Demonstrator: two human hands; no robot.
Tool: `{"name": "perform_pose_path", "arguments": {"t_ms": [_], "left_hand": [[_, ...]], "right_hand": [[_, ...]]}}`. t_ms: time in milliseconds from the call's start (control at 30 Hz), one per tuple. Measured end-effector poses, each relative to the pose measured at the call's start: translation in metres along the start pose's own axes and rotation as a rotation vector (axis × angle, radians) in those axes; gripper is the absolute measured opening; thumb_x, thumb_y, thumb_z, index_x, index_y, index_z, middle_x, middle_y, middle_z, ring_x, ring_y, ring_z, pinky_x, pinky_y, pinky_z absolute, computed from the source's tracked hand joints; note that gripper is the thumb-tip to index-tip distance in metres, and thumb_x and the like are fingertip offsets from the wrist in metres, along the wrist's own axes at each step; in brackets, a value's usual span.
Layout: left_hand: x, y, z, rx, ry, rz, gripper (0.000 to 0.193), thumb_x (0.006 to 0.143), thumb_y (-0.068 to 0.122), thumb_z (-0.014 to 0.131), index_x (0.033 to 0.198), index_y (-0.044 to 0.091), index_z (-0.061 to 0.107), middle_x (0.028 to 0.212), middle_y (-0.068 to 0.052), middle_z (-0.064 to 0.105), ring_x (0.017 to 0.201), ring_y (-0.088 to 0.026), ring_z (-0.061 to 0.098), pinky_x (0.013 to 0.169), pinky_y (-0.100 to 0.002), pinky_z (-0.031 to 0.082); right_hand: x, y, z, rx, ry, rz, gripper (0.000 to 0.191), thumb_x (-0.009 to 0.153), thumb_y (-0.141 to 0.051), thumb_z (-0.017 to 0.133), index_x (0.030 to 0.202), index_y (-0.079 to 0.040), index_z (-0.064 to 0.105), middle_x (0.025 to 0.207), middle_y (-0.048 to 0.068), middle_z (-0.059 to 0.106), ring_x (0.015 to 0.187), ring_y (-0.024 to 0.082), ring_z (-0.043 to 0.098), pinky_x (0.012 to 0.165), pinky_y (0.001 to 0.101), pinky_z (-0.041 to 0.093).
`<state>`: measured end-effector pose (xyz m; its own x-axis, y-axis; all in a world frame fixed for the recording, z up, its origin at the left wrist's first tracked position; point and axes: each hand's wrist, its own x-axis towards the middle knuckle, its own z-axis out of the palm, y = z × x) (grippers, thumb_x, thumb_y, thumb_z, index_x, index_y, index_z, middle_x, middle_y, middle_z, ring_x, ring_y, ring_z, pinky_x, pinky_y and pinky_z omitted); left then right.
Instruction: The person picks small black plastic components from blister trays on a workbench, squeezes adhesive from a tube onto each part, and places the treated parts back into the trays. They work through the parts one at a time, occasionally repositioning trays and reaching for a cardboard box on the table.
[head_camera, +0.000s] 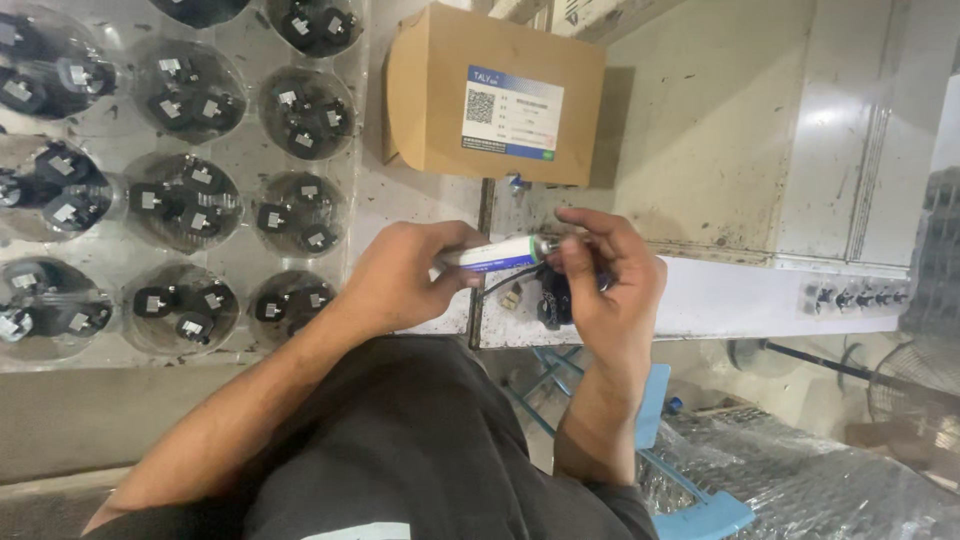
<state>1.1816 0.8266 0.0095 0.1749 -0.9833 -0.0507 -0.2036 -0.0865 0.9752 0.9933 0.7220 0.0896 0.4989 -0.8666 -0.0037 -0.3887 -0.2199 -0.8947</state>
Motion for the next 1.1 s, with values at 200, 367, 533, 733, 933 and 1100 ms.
{"name": "perform_pose_path", "arguments": {"t_ms": [200,367,533,733,933,1100], "left_hand": [[-0.031,-0.016,0.021,-0.404,0.091,-0.057,0.014,0.087,0.002,0.075,0.1,0.001,0.07,0.088,-0.005,0.078,0.086,-0.009,0.07,0.079,-0.028,0.057],[-0.051,-0.022,0.048,-0.466,0.196,-0.111,0.011,0.088,0.002,0.075,0.098,0.0,0.071,0.087,-0.003,0.076,0.081,-0.008,0.064,0.072,-0.028,0.052],[-0.071,-0.017,0.074,-0.532,0.311,-0.084,0.011,0.089,0.002,0.074,0.1,0.0,0.07,0.091,-0.003,0.076,0.086,-0.007,0.068,0.077,-0.026,0.056],[-0.095,-0.005,0.106,-0.529,0.377,-0.081,0.02,0.088,0.001,0.075,0.107,-0.001,0.07,0.097,-0.004,0.077,0.089,-0.009,0.07,0.078,-0.026,0.057],[-0.132,0.019,0.104,-0.506,0.504,-0.177,0.031,0.084,0.006,0.078,0.113,0.001,0.07,0.102,-0.007,0.078,0.09,-0.012,0.072,0.077,-0.029,0.059],[-0.189,0.029,0.062,-0.056,0.723,0.051,0.06,0.078,0.013,0.082,0.132,0.001,0.06,0.121,-0.015,0.074,0.103,-0.019,0.072,0.089,-0.031,0.056]], "right_hand": [[-0.027,0.005,0.026,-0.095,-0.114,-0.151,0.052,0.073,-0.004,0.089,0.119,0.004,0.064,0.102,0.008,0.072,0.093,0.012,0.066,0.086,0.0269,0.054],[-0.047,0.018,0.044,-0.009,-0.163,-0.123,0.037,0.083,-0.007,0.086,0.113,0.002,0.066,0.097,0.007,0.072,0.089,0.012,0.068,0.081,0.0275,0.056],[-0.054,0.026,0.037,0.026,-0.21,-0.252,0.023,0.091,-0.007,0.081,0.109,0.001,0.07,0.099,0.007,0.073,0.089,0.012,0.07,0.082,0.0279,0.056],[-0.07,0.033,0.02,-0.002,-0.262,-0.281,0.021,0.089,-0.006,0.08,0.106,0.0,0.068,0.093,0.006,0.072,0.085,0.013,0.068,0.079,0.028,0.055],[-0.089,0.031,0.029,0.001,-0.368,-0.325,0.02,0.086,-0.004,0.08,0.102,-0.001,0.067,0.091,0.007,0.071,0.083,0.013,0.066,0.077,0.0284,0.054],[-0.108,0.018,0.064,0.09,-0.518,-0.232,0.017,0.089,-0.005,0.077,0.103,-0.002,0.067,0.089,0.006,0.075,0.086,0.013,0.068,0.08,0.0265,0.054]]}}
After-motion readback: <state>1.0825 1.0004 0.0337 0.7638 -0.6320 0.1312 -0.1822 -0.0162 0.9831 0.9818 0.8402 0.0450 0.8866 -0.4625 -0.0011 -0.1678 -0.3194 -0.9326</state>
